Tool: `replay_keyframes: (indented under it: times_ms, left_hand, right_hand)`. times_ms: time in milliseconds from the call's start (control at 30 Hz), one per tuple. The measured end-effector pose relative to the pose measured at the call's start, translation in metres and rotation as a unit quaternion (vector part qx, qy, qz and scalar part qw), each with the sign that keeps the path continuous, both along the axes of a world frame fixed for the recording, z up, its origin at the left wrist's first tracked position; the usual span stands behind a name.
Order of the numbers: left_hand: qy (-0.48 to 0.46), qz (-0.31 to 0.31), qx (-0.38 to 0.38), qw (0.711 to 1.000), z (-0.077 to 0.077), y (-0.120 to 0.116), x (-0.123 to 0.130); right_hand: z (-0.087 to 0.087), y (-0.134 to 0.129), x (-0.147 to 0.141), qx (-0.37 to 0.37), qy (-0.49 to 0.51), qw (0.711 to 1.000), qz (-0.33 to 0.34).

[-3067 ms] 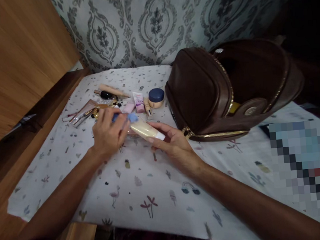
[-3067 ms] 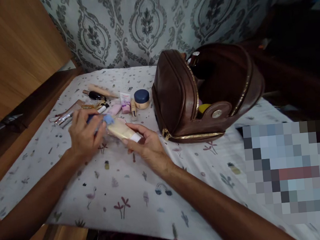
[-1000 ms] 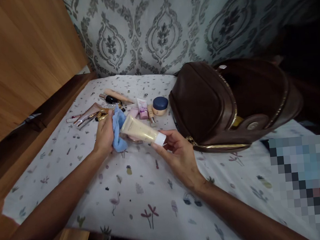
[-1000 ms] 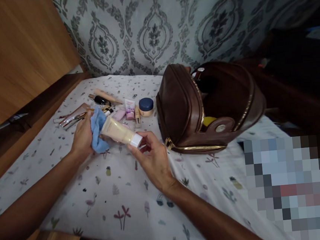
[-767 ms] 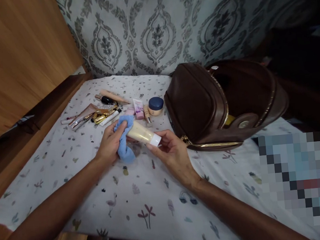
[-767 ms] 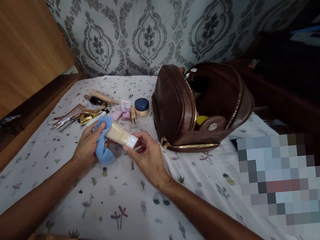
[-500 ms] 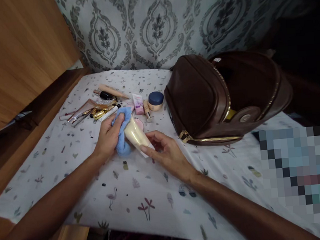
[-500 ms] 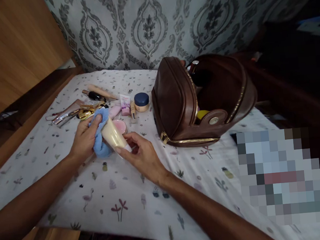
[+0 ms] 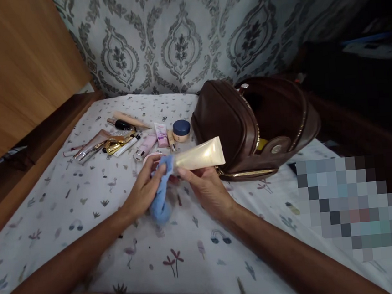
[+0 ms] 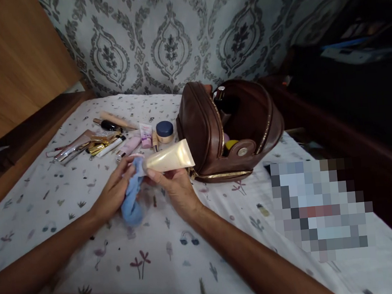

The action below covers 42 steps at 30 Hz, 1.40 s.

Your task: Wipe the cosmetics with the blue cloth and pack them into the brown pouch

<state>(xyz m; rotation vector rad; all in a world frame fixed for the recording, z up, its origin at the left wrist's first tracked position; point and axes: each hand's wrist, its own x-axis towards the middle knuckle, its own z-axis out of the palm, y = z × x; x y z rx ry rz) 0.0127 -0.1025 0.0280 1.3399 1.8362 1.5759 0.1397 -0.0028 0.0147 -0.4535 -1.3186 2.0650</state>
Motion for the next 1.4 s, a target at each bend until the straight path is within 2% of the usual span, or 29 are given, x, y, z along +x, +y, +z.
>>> replay_keyframes:
  times_ms: [100, 167, 300, 367, 467, 567, 667, 767, 900, 967, 1067, 1233, 1300, 1400]
  left_hand:
    - [-0.096, -0.068, -0.051, 0.992, 0.003, -0.003, 0.006]
    - [-0.108, -0.071, -0.05, 0.99, 0.004, -0.003, 0.004]
    - [-0.066, -0.027, -0.023, 0.997, 0.0, -0.003, -0.004]
    - [-0.054, -0.008, -0.014, 0.998, -0.002, -0.003, -0.007]
    - [-0.039, 0.032, 0.007, 0.999, -0.005, -0.001, -0.011]
    - [0.017, 0.078, 0.033, 0.996, -0.006, 0.001, -0.015]
    - [0.052, 0.093, 0.03, 0.994, -0.005, 0.002, -0.018]
    - [-0.02, 0.105, -0.006, 0.994, -0.002, 0.001, -0.019]
    - [-0.158, 0.083, -0.057, 0.982, 0.001, 0.002, -0.016]
    - [-0.13, 0.087, -0.05, 0.986, 0.003, 0.002, -0.015]
    - [-0.018, 0.099, -0.01, 0.995, 0.008, -0.001, -0.012]
    - [0.083, 0.14, 0.01, 0.987, 0.011, -0.016, -0.01]
    - [0.061, 0.145, 0.012, 0.988, 0.013, -0.017, -0.011]
    - [0.035, 0.178, 0.003, 0.983, 0.027, -0.009, -0.008]
  right_hand:
    - [0.003, 0.0, 0.0, 0.022, -0.001, 0.999, 0.024]
    - [0.005, 0.001, 0.001, 0.039, -0.001, 0.999, 0.019]
    - [0.006, 0.004, 0.004, 0.052, -0.008, 0.997, -0.061]
    - [0.006, 0.005, 0.005, 0.044, -0.013, 0.996, -0.08]
    - [0.005, 0.005, 0.006, 0.036, -0.011, 0.997, -0.06]
    - [0.002, 0.004, 0.005, 0.041, -0.013, 0.998, -0.048]
    - [-0.001, 0.004, 0.005, 0.069, -0.026, 0.996, -0.052]
    - [0.002, 0.004, 0.008, 0.131, -0.046, 0.989, -0.056]
    - [0.007, 0.005, 0.01, 0.194, -0.052, 0.978, -0.054]
    - [0.008, 0.006, 0.01, 0.198, -0.062, 0.977, -0.059]
    - [0.009, 0.004, 0.01, 0.156, -0.085, 0.982, -0.067]
    - [0.018, 0.0, 0.012, 0.073, -0.053, 0.996, -0.02]
    - [0.027, -0.001, 0.015, 0.083, -0.033, 0.996, -0.005]
    - [0.046, 0.0, 0.028, 0.179, -0.013, 0.984, -0.006]
